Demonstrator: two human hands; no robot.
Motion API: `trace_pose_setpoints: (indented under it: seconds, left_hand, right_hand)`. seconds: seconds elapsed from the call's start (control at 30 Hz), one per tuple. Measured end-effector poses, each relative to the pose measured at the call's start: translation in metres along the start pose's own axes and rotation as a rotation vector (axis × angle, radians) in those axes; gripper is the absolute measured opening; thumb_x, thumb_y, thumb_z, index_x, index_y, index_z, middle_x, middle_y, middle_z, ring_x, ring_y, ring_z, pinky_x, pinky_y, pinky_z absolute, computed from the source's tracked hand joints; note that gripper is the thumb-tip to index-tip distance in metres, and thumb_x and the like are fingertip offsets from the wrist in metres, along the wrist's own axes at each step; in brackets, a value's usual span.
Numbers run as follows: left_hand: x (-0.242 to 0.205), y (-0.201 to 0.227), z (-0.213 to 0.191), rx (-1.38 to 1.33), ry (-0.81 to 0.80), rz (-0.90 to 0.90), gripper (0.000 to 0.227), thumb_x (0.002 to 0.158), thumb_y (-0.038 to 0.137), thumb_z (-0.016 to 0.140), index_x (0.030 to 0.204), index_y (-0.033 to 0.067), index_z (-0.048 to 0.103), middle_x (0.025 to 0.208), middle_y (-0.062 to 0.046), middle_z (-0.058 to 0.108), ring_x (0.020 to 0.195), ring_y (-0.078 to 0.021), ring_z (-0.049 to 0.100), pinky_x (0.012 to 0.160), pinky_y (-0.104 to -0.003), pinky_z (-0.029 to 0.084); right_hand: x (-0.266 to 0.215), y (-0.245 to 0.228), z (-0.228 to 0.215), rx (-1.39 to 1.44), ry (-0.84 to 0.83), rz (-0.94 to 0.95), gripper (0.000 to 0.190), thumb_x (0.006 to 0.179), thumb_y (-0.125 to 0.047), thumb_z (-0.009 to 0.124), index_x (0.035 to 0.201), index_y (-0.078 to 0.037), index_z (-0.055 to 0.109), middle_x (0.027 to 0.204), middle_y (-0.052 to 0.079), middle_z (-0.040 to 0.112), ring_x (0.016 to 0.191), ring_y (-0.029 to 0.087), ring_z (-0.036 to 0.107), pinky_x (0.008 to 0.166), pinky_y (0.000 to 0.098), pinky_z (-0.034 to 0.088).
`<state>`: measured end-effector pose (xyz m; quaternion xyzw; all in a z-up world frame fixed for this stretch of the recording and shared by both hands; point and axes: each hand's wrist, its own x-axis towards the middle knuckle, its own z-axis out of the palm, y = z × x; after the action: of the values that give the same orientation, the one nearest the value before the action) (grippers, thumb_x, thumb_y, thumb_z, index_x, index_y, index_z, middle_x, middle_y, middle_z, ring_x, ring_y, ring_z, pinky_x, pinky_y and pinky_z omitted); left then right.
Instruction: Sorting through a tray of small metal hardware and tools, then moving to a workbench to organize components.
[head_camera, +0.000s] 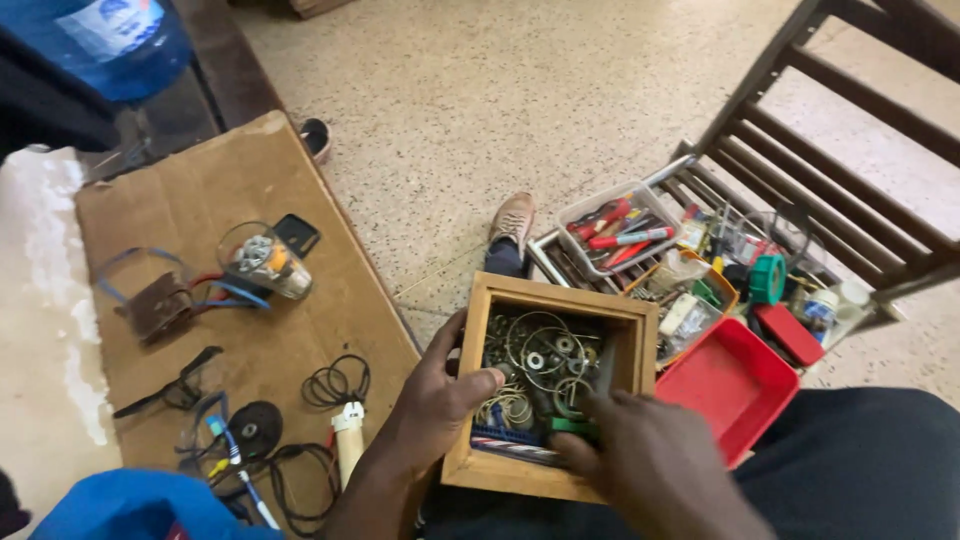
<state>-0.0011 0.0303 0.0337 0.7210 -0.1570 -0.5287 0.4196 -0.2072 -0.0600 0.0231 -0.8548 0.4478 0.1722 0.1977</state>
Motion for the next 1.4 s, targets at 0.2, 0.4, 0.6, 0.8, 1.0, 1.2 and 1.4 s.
trace_pose_setpoints:
  seconds: [0.2,0.4,0.6,0.8,1.0,1.2,1.4]
  left_hand:
    - [-0.006,0.0,0.008,0.009,0.038,0.03,0.092,0.081,0.021,0.074,0.167,0.0362,0.047,0.122,-0.009,0.074,0.089,-0.0235,0.071,0.079,-0.036,0.056]
    - [0.01,-0.014,0.003,-0.048,0.095,-0.019,0.091,0.084,0.018,0.073,0.169,0.0357,0.046,0.111,-0.014,0.068,0.09,-0.0282,0.065,0.083,-0.04,0.05]
    - [0.016,-0.022,-0.006,-0.159,0.145,-0.09,0.081,0.089,0.016,0.068,0.166,0.0299,0.048,0.123,-0.015,0.057,0.104,-0.0353,0.063,0.084,-0.049,0.055]
    - [0.018,-0.025,-0.013,-0.11,0.195,-0.111,0.08,0.087,0.02,0.069,0.164,0.0273,0.052,0.118,-0.015,0.06,0.106,-0.034,0.064,0.089,-0.049,0.054]
    - [0.029,-0.039,-0.017,-0.103,0.169,-0.061,0.079,0.085,0.024,0.068,0.162,0.0244,0.054,0.12,-0.014,0.062,0.109,-0.0328,0.064,0.097,-0.049,0.048]
    - [0.026,-0.032,-0.016,-0.107,0.161,-0.098,0.077,0.086,0.023,0.067,0.162,0.0241,0.054,0.117,-0.015,0.06,0.108,-0.0342,0.063,0.095,-0.049,0.049]
    - [0.036,-0.049,-0.019,-0.181,0.174,-0.011,0.069,0.085,0.016,0.07,0.154,0.0163,0.063,0.106,-0.017,0.063,0.099,-0.0315,0.063,0.09,-0.044,0.048]
  right_hand:
    - [0.014,-0.022,0.033,-0.097,0.074,0.043,0.058,0.095,-0.076,0.064,0.107,-0.019,0.061,0.092,0.013,0.077,0.088,0.043,0.075,0.068,0.0577,0.058]
    - [0.002,-0.027,0.0,0.089,-0.012,0.041,0.051,0.094,-0.068,0.065,0.122,-0.026,0.055,0.111,0.005,0.066,0.088,0.038,0.07,0.067,0.055,0.056]
    - [-0.005,-0.003,0.001,0.426,0.2,-0.207,0.062,0.082,-0.066,0.078,0.132,-0.031,0.068,0.115,-0.004,0.066,0.084,0.025,0.072,0.07,0.0437,0.056]
    - [-0.007,0.039,-0.024,1.126,0.135,-0.246,0.063,0.08,-0.028,0.08,0.141,-0.015,0.07,0.118,0.007,0.073,0.103,0.022,0.079,0.089,0.0382,0.077]
    - [0.039,0.133,-0.033,1.12,0.226,-0.028,0.064,0.082,-0.026,0.072,0.145,-0.015,0.066,0.138,0.014,0.073,0.116,0.03,0.078,0.1,0.0446,0.066]
    - [0.086,0.16,-0.014,0.749,0.061,-0.079,0.059,0.091,-0.014,0.075,0.148,-0.02,0.061,0.144,0.008,0.065,0.129,0.025,0.073,0.113,0.0419,0.059]
    - [0.099,0.158,-0.008,0.538,0.084,-0.048,0.054,0.095,-0.012,0.069,0.146,-0.028,0.064,0.162,0.0,0.058,0.115,0.024,0.074,0.095,0.0462,0.062]
